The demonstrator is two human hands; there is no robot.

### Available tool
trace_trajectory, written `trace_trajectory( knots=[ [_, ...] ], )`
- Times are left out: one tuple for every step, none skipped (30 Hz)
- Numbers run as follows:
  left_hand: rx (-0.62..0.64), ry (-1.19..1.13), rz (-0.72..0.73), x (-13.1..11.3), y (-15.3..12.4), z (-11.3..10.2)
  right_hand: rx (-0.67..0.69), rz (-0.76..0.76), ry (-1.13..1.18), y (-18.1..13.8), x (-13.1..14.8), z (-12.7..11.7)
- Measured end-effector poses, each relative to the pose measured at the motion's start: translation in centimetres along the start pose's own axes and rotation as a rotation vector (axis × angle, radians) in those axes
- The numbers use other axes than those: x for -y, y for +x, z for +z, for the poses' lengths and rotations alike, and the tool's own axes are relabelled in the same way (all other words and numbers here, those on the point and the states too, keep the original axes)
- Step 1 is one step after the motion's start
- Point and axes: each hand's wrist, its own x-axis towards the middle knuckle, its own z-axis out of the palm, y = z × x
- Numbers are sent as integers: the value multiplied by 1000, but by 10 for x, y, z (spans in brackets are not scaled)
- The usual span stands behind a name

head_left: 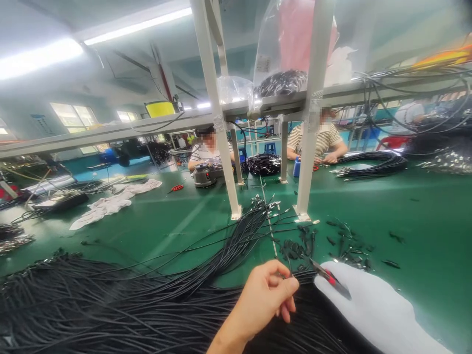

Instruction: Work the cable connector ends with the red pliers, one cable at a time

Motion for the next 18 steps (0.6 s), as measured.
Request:
trace_trajectory(
  knots=[
    [-37,39,28,1,0,1,-62,-28,-46,0,-1,3],
    [-82,96,58,1,0,2,-124,-51,-108,0,-3,6],
    [-131,165,82,2,-1,3,-174,-70,-181,0,-5,9],
    [-175,234,98,2,-1,4,-213,-89,-255,1,-7,12],
    [-207,287,104,2,0,5,-248,-108,-322,2,-8,14],
    [-222,317,101,2,0,6,-288,-133,-377,3,-10,16],
    [-219,324,92,2,1,6,-331,-169,-417,5,-10,17],
    [-205,311,80,3,2,7,-379,-215,-441,6,-10,16],
    [-184,285,66,4,3,7,-436,-262,-448,7,-9,14],
    [-166,251,49,5,5,8,-495,-307,-438,8,-6,11],
    [-151,212,29,6,6,9,-553,-348,-413,7,-2,8],
    [-138,171,12,8,7,9,-598,-381,-377,6,2,5],
    [-127,128,0,10,9,10,-625,-410,-333,4,8,2],
    [-116,89,-7,12,10,10,-642,-432,-291,1,13,1],
    [-104,58,-7,15,11,11,-627,-451,-257,-2,19,1],
    [-93,36,0,17,11,11,-618,-474,-224,-6,23,2],
    [-81,21,8,20,12,11,-598,-475,-191,-9,27,4],
    [-70,12,19,22,12,11,-559,-476,-159,-11,29,7]
  ],
)
